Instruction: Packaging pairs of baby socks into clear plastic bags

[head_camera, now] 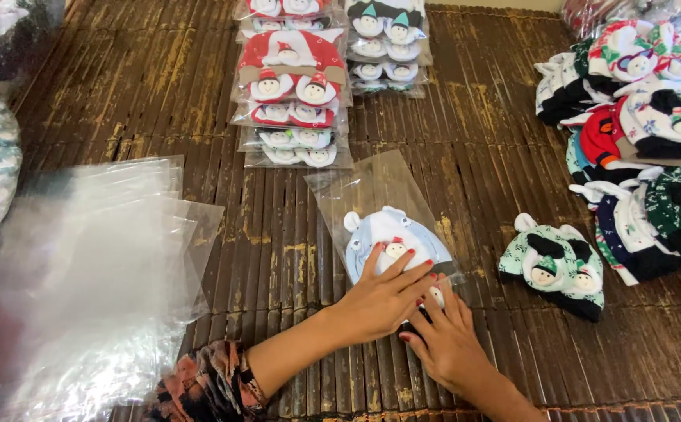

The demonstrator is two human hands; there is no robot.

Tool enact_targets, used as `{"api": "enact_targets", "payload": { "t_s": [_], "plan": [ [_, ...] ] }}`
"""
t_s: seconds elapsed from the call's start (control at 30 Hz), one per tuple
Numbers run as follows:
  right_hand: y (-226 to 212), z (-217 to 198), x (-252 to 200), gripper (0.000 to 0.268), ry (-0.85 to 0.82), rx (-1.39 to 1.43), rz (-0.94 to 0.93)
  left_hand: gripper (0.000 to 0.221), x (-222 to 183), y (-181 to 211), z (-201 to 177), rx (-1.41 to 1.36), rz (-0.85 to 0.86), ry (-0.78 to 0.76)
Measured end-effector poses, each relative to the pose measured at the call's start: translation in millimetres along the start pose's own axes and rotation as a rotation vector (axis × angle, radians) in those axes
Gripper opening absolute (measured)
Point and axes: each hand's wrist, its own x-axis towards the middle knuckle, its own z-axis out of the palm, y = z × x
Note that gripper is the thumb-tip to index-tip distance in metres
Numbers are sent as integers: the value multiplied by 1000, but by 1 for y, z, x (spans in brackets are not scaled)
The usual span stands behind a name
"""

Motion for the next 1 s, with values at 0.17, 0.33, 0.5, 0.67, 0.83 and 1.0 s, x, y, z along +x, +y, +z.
{"api": "enact_targets", "payload": {
  "t_s": [0.17,0.33,0.5,0.67,0.83,1.0],
  "plan": [
    [8,19,22,41,-45,-87,36,60,3,0,0,0,-21,-58],
    [0,27,27,45,-63,-327,102,52,8,16,-22,-88,-78,-96],
    [-16,13,28,60,86,-359,10,52,5,19,-18,-117,-81,-165],
    [-3,36,59,85,141,-389,-20,49,2,13,-12,-9,-63,-11],
    [-8,38,103,68,294,-254,-44,47,4,11,-12,-34,-88,-54],
    [24,77,133,61,308,-316,30,39,5,12,-14,18,-26,84]
  ]
}}
